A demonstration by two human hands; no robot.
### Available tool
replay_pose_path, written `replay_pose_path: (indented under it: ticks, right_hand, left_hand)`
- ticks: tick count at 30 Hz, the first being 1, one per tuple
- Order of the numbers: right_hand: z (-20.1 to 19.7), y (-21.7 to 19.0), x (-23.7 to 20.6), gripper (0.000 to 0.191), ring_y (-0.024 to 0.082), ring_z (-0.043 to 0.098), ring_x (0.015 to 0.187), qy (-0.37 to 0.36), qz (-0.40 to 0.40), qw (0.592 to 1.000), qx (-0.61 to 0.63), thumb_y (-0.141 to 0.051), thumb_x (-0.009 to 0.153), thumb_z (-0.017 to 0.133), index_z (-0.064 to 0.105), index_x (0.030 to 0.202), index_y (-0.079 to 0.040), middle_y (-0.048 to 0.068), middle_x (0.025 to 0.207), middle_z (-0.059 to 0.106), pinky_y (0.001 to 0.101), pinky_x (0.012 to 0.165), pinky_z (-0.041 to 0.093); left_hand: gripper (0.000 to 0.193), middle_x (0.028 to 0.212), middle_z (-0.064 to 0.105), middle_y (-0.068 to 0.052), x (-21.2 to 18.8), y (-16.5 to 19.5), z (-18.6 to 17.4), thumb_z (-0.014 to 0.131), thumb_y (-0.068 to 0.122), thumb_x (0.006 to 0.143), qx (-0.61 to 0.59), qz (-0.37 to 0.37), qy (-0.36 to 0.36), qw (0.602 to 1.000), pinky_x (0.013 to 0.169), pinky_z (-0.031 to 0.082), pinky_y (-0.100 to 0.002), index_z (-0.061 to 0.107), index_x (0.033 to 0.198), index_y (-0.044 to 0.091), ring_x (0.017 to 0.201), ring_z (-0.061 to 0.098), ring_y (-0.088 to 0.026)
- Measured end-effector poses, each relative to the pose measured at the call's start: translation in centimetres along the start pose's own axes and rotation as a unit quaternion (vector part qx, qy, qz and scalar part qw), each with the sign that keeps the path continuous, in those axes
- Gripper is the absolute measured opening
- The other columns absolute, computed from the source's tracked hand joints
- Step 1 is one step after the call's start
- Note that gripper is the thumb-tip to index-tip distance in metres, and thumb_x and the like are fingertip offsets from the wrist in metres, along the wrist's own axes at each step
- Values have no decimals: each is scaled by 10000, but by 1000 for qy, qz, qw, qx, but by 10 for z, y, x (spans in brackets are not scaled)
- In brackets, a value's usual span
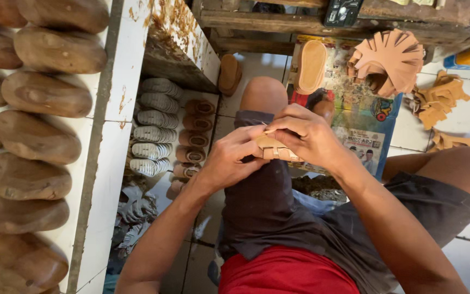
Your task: The person sits on the floor and assembles a pair of sandals by hand. They place a star-shaped upper onto a wooden shoe last, fold the flaps over the sides, and press them into place. They repeat the process for the second sandal, handling the wooden lasts and leather-like upper pieces directly.
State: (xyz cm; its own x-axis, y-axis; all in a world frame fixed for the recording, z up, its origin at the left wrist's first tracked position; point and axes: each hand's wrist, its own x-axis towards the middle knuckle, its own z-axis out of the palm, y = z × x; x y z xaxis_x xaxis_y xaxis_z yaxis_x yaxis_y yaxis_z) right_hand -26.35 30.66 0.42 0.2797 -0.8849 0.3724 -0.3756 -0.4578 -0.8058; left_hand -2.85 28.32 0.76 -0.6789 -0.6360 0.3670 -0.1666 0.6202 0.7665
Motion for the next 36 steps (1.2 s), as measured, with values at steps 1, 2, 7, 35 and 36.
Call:
replay_pose_path:
  ticks: [1, 2, 7, 35, 36]
  right_hand:
    - [1, 0, 0, 136, 241, 685, 930, 5, 5, 1000, -6, -32, 924, 755, 739, 1059, -25, 88, 1003, 677, 349, 792, 554]
    - [3, 0, 0, 133, 244, 684, 929, 10, 8, 1000, -11, -31, 923, 754, 739, 1055, -21, 93, 1001, 675, 353, 798, 553]
    - [3, -1, 3, 134, 257, 667, 922, 8, -15, 999, -34, -27, 908, 767, 744, 1040, -26, 90, 981, 668, 357, 795, 544]
    - [13, -38, -65, 430, 181, 558, 1145, 354, 186, 907, 131, -195, 1103, 632, 554, 1499, -46, 60, 1295, 561, 337, 1041, 465]
    - [21, -39, -71, 502, 194, 472, 1298, 313, 171, 919, 170, -249, 1115, 563, 436, 1561, -57, 64, 1439, 475, 361, 1130, 387]
  left_hand:
    - [199, 1330, 666, -160, 0, 0, 0, 840, 70, 817, 9, -4, -1, 1000, 1030, 556, -398, 680, 935, 68, 1219, 675, -345]
    - [203, 1355, 650, -179, 0, 0, 0, 845, 80, 814, 21, -8, -2, 1000, 1014, 562, -393, 681, 934, 72, 1207, 678, -350]
    - [224, 1377, 639, -184, -1, -2, -2, 860, 107, 816, 39, -5, -11, 999, 975, 578, -382, 684, 950, 68, 1169, 694, -349]
    - [603, 1353, 610, -180, 1, 35, 13, 894, 12, 796, 90, 98, 178, 975, 1059, 543, -459, 498, 1246, 73, 1227, 632, -387]
    - [651, 1340, 604, -183, 7, 38, 23, 900, 4, 785, 93, 119, 216, 965, 1053, 542, -465, 480, 1277, 81, 1207, 633, -393]
